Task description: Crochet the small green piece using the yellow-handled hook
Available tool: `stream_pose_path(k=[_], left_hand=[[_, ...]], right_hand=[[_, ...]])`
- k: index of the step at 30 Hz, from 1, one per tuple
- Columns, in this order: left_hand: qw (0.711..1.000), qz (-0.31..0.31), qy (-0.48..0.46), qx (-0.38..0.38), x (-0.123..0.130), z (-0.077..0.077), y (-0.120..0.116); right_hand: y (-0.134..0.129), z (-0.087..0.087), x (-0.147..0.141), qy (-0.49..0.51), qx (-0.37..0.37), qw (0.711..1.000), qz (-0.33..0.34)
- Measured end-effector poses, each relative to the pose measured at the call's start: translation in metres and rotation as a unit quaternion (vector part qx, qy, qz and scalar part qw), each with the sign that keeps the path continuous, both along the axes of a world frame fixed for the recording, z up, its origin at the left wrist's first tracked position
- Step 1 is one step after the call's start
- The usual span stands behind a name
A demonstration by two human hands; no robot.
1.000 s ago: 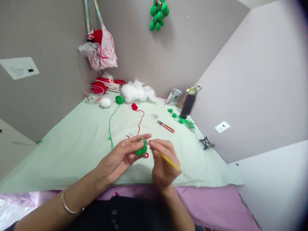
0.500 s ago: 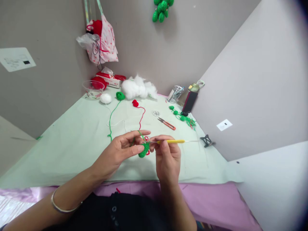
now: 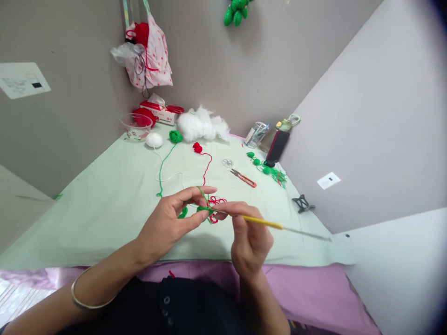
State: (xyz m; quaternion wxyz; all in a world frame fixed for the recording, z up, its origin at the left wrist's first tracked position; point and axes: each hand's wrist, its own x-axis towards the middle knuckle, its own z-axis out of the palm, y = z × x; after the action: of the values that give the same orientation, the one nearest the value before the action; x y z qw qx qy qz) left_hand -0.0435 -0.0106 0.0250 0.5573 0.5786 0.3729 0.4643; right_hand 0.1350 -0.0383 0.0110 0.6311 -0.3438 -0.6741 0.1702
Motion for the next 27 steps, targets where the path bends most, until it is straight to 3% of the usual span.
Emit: stream_pose_path(k=[5, 7, 9, 12, 14, 16, 18, 22, 27], left_hand=[[0.991, 0.073, 0.041, 0.1, 0.007, -0.005, -0.006], [0.99, 0.089, 0.03, 0.104, 0.01, -0.006, -0.009], [0.994, 0.088, 0.002, 0.065, 0.013, -0.006, -0.011], [0.99, 0.005, -0.115, -0.082, 0.014, -0.004, -0.008], [0.96, -0.062, -0.194, -0.191, 0.013, -0.002, -0.003], [0.941, -0.086, -0.223, -0.239, 0.011, -0.002, 0.004], [0.952, -0.069, -0.208, -0.216, 0.007, -0.002, 0.009], [0.975, -0.072, -0.159, -0.134, 0.004, -0.005, 0.008], [0.978, -0.062, -0.155, -0.125, 0.011, -0.007, 0.002]], right_hand=[[0.001, -0.008, -0.001, -0.128, 0.12, 0.983, -0.051], [0.004, -0.016, -0.004, -0.16, 0.163, 0.97, -0.087], [0.008, -0.024, -0.007, -0.193, 0.207, 0.949, -0.139], [0.012, -0.031, -0.012, -0.205, 0.251, 0.924, -0.205], [0.011, -0.029, -0.013, -0.172, 0.234, 0.937, -0.195], [0.008, -0.022, -0.011, -0.104, 0.167, 0.972, -0.132], [0.004, -0.013, -0.008, -0.007, 0.069, 0.995, -0.071], [0.003, -0.003, -0.005, 0.147, -0.037, 0.988, 0.017], [0.008, -0.005, -0.012, 0.082, -0.03, 0.996, 0.028]])
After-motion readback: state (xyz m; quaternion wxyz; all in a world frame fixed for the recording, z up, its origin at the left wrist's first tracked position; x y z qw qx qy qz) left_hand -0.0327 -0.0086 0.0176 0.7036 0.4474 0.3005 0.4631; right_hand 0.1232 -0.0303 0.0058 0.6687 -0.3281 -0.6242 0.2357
